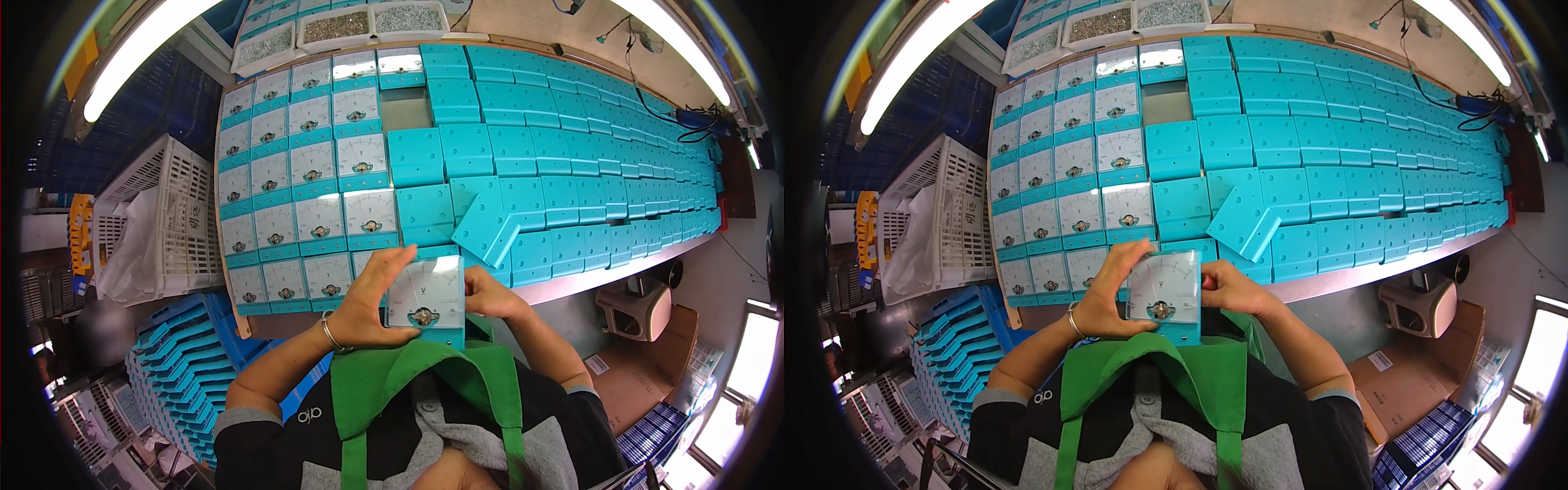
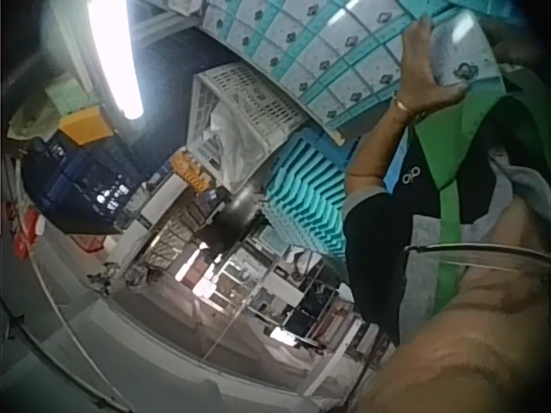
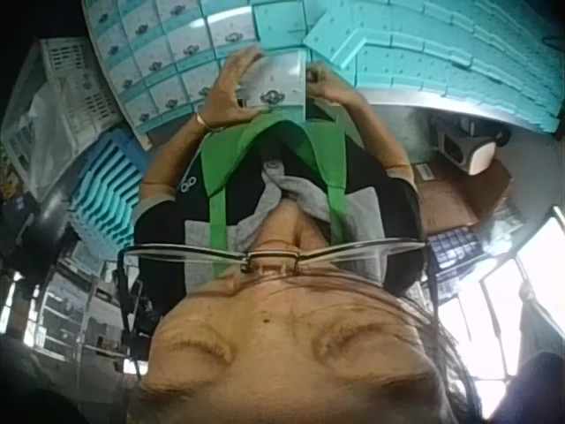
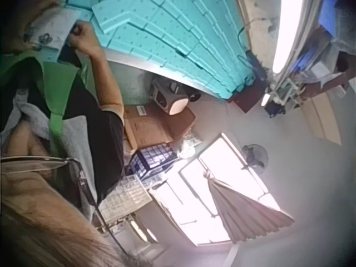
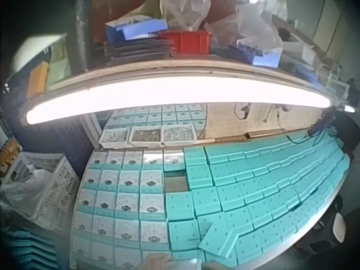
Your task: The person assembles small teal-colored electrical components on a workbench. They pick up a component, use a screwdriver to tighten a screw on the front face, and then place the finished unit into a large grid of identical items. The process is repeated for multiple units throughout the video.
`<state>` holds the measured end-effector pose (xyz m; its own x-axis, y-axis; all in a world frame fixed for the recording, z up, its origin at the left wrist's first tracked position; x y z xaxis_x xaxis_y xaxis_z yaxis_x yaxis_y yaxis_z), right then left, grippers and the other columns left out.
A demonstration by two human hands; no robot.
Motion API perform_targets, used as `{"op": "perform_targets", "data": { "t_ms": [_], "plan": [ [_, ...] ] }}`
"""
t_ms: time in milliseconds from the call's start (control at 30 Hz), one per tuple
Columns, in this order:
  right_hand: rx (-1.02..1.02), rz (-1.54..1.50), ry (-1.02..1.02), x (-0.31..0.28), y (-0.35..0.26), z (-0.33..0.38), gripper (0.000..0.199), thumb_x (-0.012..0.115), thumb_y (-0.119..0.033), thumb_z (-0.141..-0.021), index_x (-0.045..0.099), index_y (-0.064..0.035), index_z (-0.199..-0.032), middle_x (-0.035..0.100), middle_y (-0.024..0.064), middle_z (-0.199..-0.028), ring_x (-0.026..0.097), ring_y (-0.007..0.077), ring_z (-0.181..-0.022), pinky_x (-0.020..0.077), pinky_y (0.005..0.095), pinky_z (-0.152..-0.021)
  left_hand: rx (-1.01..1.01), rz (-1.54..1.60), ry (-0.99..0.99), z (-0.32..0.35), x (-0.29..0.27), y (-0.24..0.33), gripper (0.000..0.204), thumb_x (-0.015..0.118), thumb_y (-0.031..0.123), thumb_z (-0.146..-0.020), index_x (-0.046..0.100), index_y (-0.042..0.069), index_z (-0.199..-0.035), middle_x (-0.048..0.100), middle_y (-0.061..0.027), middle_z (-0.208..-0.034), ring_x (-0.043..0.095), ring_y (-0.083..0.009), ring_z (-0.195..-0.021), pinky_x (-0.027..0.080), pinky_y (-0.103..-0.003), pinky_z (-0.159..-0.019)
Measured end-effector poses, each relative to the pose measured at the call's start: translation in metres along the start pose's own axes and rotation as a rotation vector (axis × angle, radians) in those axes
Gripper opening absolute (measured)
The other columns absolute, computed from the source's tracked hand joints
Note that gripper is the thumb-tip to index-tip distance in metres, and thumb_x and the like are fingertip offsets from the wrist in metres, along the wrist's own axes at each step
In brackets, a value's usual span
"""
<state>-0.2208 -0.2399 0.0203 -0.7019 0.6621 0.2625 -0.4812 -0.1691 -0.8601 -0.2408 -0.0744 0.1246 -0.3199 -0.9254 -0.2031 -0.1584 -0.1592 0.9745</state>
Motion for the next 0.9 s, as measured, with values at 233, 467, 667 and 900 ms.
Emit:
{"op": "perform_targets", "data": {
  "t_ms": [233, 467, 667, 900],
  "plan": [
    [-0.123, 1.332, 0.622, -0.070, -0.064, 0.027, 0.087, 0.085, -0.025, -0.059, 0.046, -0.0128, -0.136, 0.047, 0.0199, -0.130, 0.051, 0.0313, -0.111, 0.0524, 0.0436, -0.081, -0.485, 0.973, -0.180, 0.040, 0.039, -0.070, 0.108, 0.082, 0.016, -0.067, 0.011, 0.011, -0.149, 0.045, -0.0158, -0.136, 0.051, -0.0273, -0.120, 0.045, -0.041, -0.098],
    [-0.178, 0.553, 0.512, -0.064, -0.042, 0.013, 0.091, 0.081, -0.035, -0.067, 0.036, -0.0126, -0.143, 0.043, 0.0213, -0.133, 0.046, 0.0284, -0.121, 0.0519, 0.0391, -0.085, -0.443, 1.022, 0.045, -0.010, 0.012, -0.038, 0.101, 0.079, 0.049, -0.064, 0.024, 0.017, -0.142, 0.041, -0.0126, -0.134, 0.049, -0.0346, -0.120, 0.049, -0.050, -0.092],
    [-0.142, -0.324, 0.133, -0.004, -0.043, 0.005, 0.098, 0.073, -0.048, -0.075, 0.025, 0.0023, -0.145, 0.057, 0.0056, -0.098, 0.039, 0.0032, -0.061, 0.0279, 0.0195, -0.049, -0.403, 0.897, 0.254, -0.032, 0.003, -0.069, 0.105, 0.078, 0.039, -0.067, 0.016, 0.014, -0.149, 0.043, -0.0107, -0.134, 0.047, -0.0243, -0.122, 0.046, -0.042, -0.097],
    [-0.155, -0.319, 0.127, 0.005, -0.050, 0.000, 0.098, 0.073, -0.046, -0.075, 0.025, 0.0005, -0.146, 0.051, -0.0027, -0.074, 0.035, 0.0024, -0.054, 0.0240, 0.0198, -0.045, -0.404, 0.851, 0.271, -0.032, 0.002, -0.069, 0.104, 0.079, 0.039, -0.065, 0.021, 0.010, -0.147, 0.044, -0.0098, -0.133, 0.046, -0.0247, -0.123, 0.042, -0.041, -0.101]
  ]
}}
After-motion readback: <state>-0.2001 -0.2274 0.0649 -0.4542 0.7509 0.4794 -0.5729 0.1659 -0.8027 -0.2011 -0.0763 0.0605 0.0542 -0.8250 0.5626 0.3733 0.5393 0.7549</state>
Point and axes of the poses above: each hand's wrist, its own z-axis away from the middle knuckle, its own x-axis out of the palm, y = z × x, the point moved 8 cm from there along -z, towards the middle knuckle
